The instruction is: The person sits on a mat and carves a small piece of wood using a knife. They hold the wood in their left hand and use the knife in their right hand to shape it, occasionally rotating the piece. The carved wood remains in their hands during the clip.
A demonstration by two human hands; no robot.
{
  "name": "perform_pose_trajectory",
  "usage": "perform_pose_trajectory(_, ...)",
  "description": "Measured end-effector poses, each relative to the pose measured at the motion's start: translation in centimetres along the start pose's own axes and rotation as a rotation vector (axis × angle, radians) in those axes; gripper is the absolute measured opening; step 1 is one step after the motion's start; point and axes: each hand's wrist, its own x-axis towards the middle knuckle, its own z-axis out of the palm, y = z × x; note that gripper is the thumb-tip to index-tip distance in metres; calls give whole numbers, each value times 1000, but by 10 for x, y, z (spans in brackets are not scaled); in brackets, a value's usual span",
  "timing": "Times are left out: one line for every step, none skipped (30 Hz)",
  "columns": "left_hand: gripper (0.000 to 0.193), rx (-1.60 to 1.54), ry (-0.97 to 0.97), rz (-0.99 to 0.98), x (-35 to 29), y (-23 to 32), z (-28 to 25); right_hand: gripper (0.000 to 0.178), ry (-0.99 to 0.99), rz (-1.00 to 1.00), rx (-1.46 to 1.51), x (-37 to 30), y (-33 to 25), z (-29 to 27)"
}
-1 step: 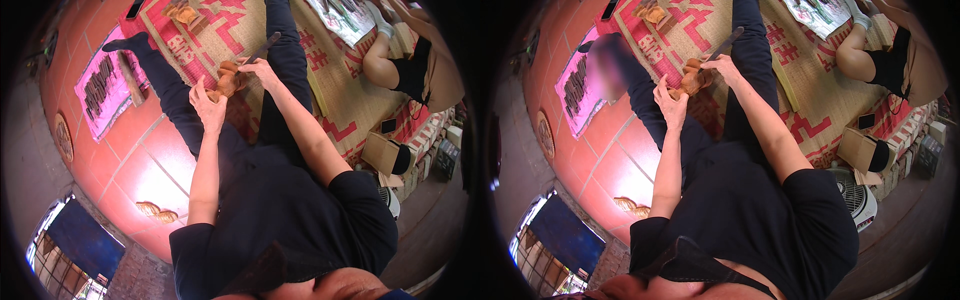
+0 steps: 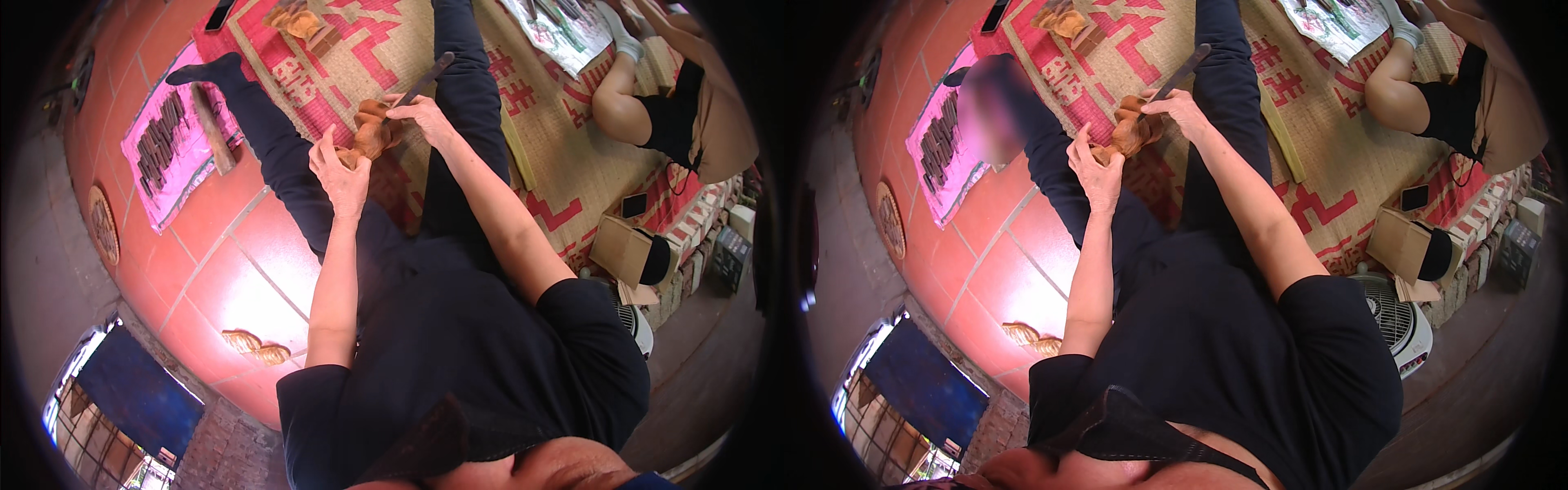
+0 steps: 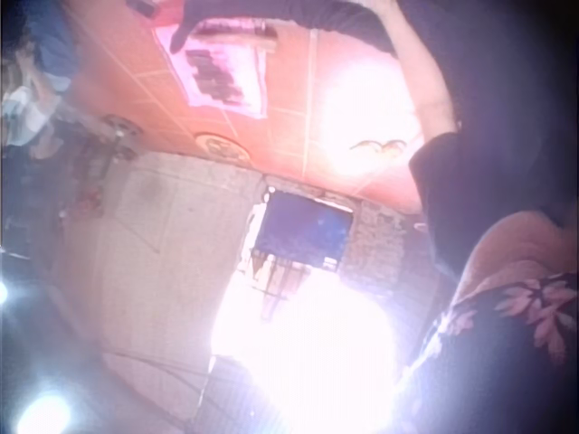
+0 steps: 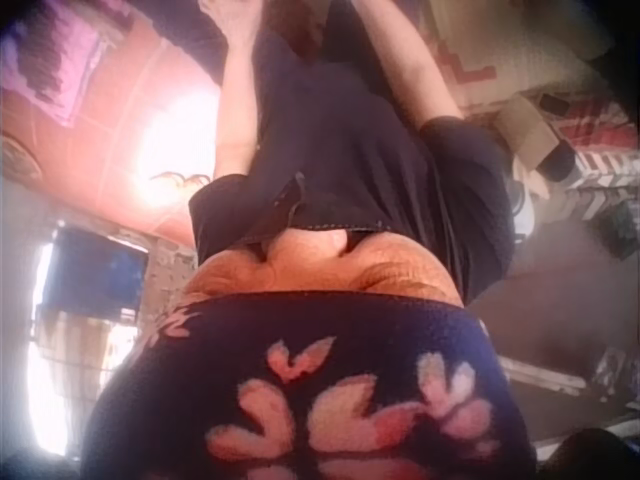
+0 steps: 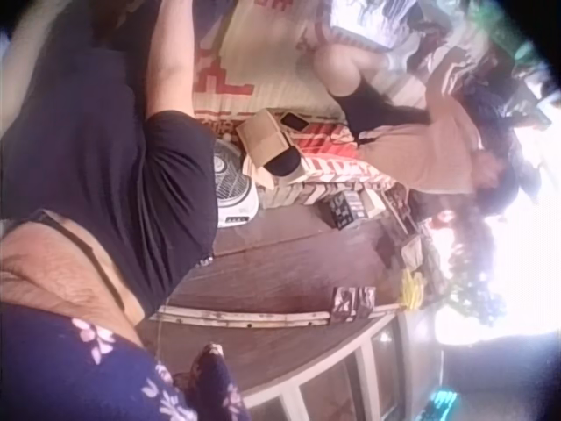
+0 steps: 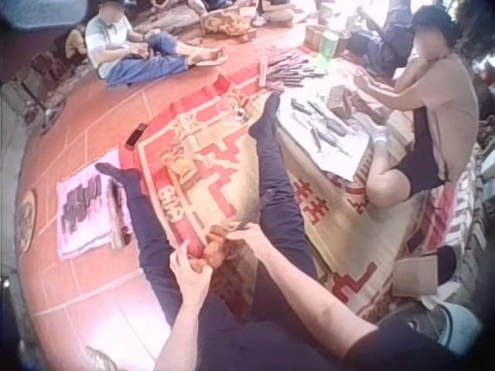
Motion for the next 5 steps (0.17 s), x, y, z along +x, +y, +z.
perform_pose_trajectory(69, 6, -7, -9, -1, -2, 1, 38, -46, 8, 16, 1, 0, 2)
perform_pose_trajectory(69, 13, 9, 38, -3, -4, 3, 38, -79, 44, 21, 1, 1, 3)
perform_pose_trajectory(68, 22, 25, 84, -5, -5, 4, 38, -111, 80, 27, 1, 1, 3)
perform_pose_trajectory(67, 30, 42, 131, -6, -7, 6, 39, -145, 116, 34, 2, 2, 3)
perform_pose_trajectory(67, 31, 40, 130, -7, -7, 6, 40, -124, 112, 26, 4, 3, 2)
